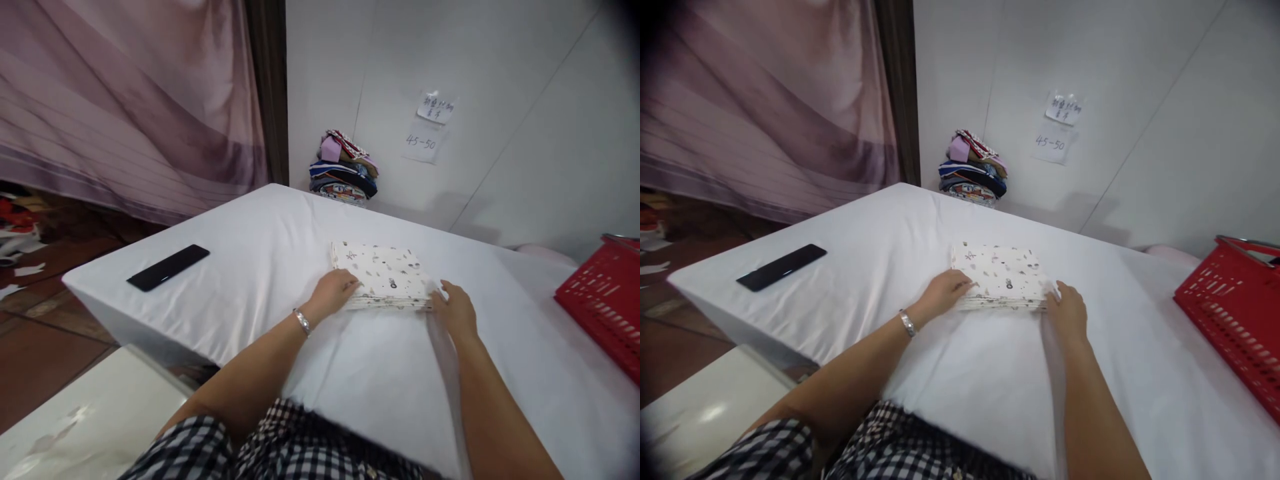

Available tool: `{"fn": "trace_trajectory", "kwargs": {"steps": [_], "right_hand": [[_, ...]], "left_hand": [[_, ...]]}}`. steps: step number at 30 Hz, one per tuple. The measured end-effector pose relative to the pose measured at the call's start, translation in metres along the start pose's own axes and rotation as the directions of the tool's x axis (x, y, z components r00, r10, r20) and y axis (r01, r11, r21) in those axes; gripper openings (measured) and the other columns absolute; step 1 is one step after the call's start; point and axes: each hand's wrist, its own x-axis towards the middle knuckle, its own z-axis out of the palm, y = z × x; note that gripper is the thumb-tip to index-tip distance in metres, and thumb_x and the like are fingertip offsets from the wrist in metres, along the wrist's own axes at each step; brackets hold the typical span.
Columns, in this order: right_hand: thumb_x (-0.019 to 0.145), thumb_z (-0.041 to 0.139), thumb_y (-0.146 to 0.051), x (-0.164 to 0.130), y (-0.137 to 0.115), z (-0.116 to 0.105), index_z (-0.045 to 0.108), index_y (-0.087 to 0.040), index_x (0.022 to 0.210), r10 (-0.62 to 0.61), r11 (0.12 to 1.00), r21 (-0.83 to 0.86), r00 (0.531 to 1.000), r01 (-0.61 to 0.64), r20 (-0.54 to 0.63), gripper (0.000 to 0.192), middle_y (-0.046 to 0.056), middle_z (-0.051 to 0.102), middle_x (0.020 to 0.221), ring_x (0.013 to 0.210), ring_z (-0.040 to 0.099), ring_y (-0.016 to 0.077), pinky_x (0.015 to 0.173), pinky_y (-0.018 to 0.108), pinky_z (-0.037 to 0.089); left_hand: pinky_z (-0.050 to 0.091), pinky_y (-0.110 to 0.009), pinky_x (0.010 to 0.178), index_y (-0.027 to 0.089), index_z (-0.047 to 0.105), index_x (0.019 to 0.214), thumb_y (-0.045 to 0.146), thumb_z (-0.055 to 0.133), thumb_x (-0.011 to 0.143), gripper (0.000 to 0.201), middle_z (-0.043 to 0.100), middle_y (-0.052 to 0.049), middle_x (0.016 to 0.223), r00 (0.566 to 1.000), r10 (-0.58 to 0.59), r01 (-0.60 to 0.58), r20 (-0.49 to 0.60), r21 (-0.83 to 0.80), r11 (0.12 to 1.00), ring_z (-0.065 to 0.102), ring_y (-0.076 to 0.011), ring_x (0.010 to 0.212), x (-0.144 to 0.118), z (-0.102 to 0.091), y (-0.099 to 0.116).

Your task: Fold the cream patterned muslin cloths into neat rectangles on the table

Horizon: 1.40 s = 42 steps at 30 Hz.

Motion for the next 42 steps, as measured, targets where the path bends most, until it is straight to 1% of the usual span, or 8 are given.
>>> {"fn": "trace_trajectory", "kwargs": {"steps": [4, 8, 14, 20, 25, 33, 37, 42], "right_hand": [[0.086, 0.043, -0.035, -0.014, -0.054, 0.006, 0.064, -0.020, 0.094, -0.331, 0.897, 0.285, 0.941, 0.337, -0.071, 0.027, 0.009, 0.064, 0.097, 0.095, 0.056, 0.0228, 0.086, 0.038, 0.044], [0.088, 0.047, -0.033, -0.031, -0.109, 0.019, 0.066, -0.024, 0.094, -0.531, 0.761, 0.455, 0.847, 0.462, 0.029, 0.021, 0.006, 0.065, 0.095, 0.093, 0.057, 0.0216, 0.083, 0.037, 0.046], [0.086, 0.050, -0.026, -0.032, -0.147, 0.034, 0.066, -0.024, 0.095, -0.623, 0.757, 0.413, 0.749, 0.506, 0.224, 0.018, 0.006, 0.064, 0.098, 0.092, 0.055, 0.0211, 0.082, 0.036, 0.043], [0.086, 0.052, -0.026, -0.027, -0.151, 0.041, 0.067, -0.023, 0.087, -0.596, 0.775, 0.459, 0.742, 0.434, 0.305, 0.016, 0.004, 0.063, 0.089, 0.086, 0.054, 0.0180, 0.077, 0.031, 0.042], [0.089, 0.046, -0.025, -0.029, -0.152, 0.045, 0.062, -0.021, 0.071, -0.569, 0.792, 0.440, 0.774, 0.423, 0.279, 0.024, 0.003, 0.059, 0.076, 0.078, 0.052, 0.0171, 0.071, 0.029, 0.040], [0.089, 0.047, -0.028, -0.035, -0.151, 0.050, 0.062, -0.021, 0.084, -0.602, 0.763, 0.432, 0.771, 0.480, 0.206, 0.017, 0.004, 0.061, 0.085, 0.083, 0.052, 0.0184, 0.075, 0.031, 0.041], [0.091, 0.041, -0.024, -0.039, -0.150, 0.053, 0.059, -0.020, 0.079, -0.570, 0.738, 0.473, 0.819, 0.481, 0.057, 0.022, 0.005, 0.059, 0.080, 0.079, 0.052, 0.0180, 0.073, 0.031, 0.041], [0.091, 0.039, -0.022, -0.043, -0.148, 0.057, 0.060, -0.019, 0.085, -0.715, 0.645, 0.391, 0.699, 0.657, 0.006, 0.022, 0.008, 0.061, 0.087, 0.083, 0.051, 0.0203, 0.074, 0.034, 0.041]], "left_hand": [[0.044, -0.027, 0.067, 0.021, 0.065, 0.079, 0.034, 0.051, 0.082, 0.019, 0.066, -0.001, 0.083, 0.920, -0.367, 0.343, -0.137, -0.169, 0.924, 0.059, -0.0153, 0.075, -0.012, -0.017, -0.016], [0.043, -0.024, 0.054, 0.018, 0.059, 0.079, 0.039, 0.058, 0.076, 0.022, 0.065, -0.002, 0.071, 0.814, -0.572, 0.565, 0.102, -0.368, 0.738, 0.060, -0.0145, 0.064, -0.024, -0.009, -0.016], [0.042, -0.022, 0.047, 0.017, 0.053, 0.072, 0.045, 0.061, 0.072, 0.030, 0.062, -0.002, 0.063, 0.792, -0.573, 0.602, 0.208, -0.420, 0.679, 0.058, -0.0131, 0.056, -0.025, -0.003, -0.009], [0.037, -0.022, 0.045, 0.018, 0.052, 0.064, 0.050, 0.056, 0.073, 0.034, 0.052, 0.003, 0.050, 0.839, -0.501, 0.544, 0.213, -0.364, 0.756, 0.047, -0.0105, 0.047, -0.024, -0.005, -0.012], [0.034, -0.021, 0.045, 0.017, 0.053, 0.064, 0.044, 0.059, 0.070, 0.029, 0.048, 0.004, 0.050, 0.844, -0.475, 0.536, 0.249, -0.425, 0.730, 0.044, -0.0091, 0.048, -0.025, -0.004, -0.014], [0.033, -0.021, 0.044, 0.015, 0.053, 0.058, 0.041, 0.056, 0.072, 0.029, 0.047, 0.004, 0.047, 0.825, -0.504, 0.564, 0.254, -0.430, 0.705, 0.041, -0.0083, 0.045, -0.022, -0.005, -0.014], [0.032, -0.021, 0.044, 0.016, 0.052, 0.056, 0.039, 0.055, 0.073, 0.029, 0.045, 0.004, 0.043, 0.802, -0.532, 0.596, 0.272, -0.428, 0.680, 0.039, -0.0080, 0.042, -0.021, -0.007, -0.011], [0.032, -0.022, 0.044, 0.016, 0.051, 0.055, 0.036, 0.053, 0.074, 0.028, 0.047, 0.003, 0.046, 0.796, -0.537, 0.602, 0.279, -0.454, 0.657, 0.040, -0.0086, 0.043, -0.020, -0.007, -0.011]]}}
